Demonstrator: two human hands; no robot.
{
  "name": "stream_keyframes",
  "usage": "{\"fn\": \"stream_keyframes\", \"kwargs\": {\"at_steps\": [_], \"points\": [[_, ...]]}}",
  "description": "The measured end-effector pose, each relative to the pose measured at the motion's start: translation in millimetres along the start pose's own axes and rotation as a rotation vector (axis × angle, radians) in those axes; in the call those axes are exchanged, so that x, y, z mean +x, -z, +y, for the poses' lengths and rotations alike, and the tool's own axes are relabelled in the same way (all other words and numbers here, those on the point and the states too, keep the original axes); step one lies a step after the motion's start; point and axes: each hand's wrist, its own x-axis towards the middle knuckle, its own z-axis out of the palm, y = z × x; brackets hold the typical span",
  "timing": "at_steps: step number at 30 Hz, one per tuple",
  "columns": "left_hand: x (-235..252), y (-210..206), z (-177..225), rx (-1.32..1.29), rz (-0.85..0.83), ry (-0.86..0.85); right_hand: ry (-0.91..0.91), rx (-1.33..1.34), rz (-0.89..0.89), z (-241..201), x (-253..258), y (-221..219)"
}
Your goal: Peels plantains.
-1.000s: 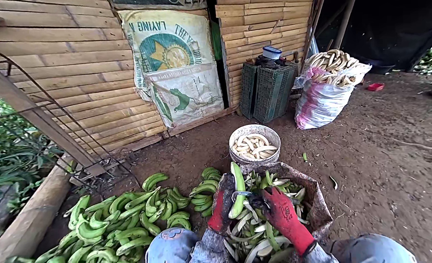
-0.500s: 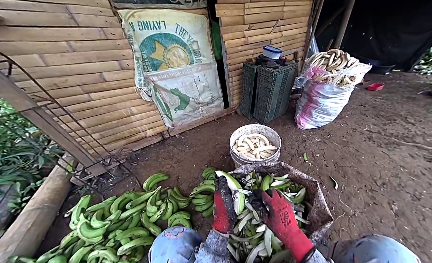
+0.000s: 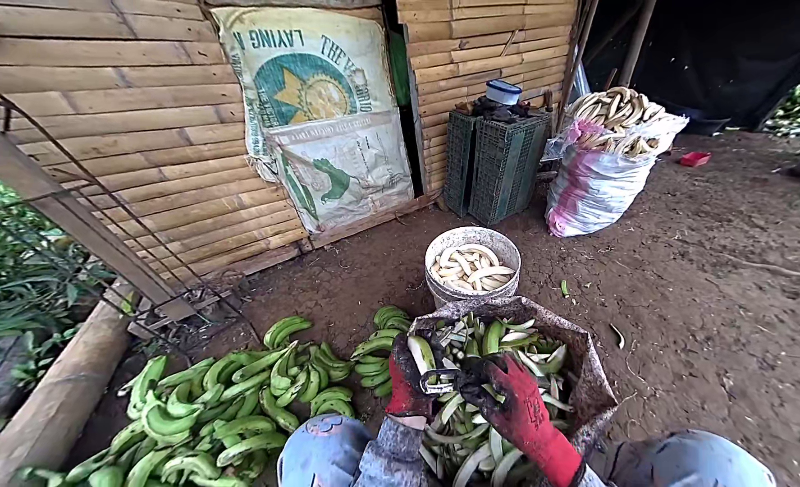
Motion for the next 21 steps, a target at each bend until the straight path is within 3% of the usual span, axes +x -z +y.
{"fn": "stream_keyframes", "kwargs": {"at_steps": [3,5,8,12,15,19,21], "points": [[-5.4,1.4,-3.3,-0.007,0.017,0.015,0.05,-0.117,-0.018,-3.0,0.4,-5.1],[-6.1,0.9,-7.1,0.083,0.014,-0.086,0.007,-0.138,-0.035,-6.4,5.7,-4.1],[-14.9,0.2,-15.0,0.333,-0.044,-0.265,-0.101,-0.053,-0.104,-7.9,16.3,3.2],[-13.2,-0.6,-10.7,0.7,-0.103,-0.369,-0.081,-0.039,-0.078,2.6,11.9,-1.4],[-14.5,0.4,-10.3,0.861,-0.178,-0.353,-0.148,-0.079,-0.056,5.7,18.9,-1.3],[-41.2,-6.1,-3.9,1.092,-0.298,-0.237,-0.492,-0.061,-0.199,20.1,35.0,10.5],[-38.2,-7.7,-8.2,0.914,-0.252,-0.151,-0.573,-0.028,-0.176,35.2,35.6,12.0]]}}
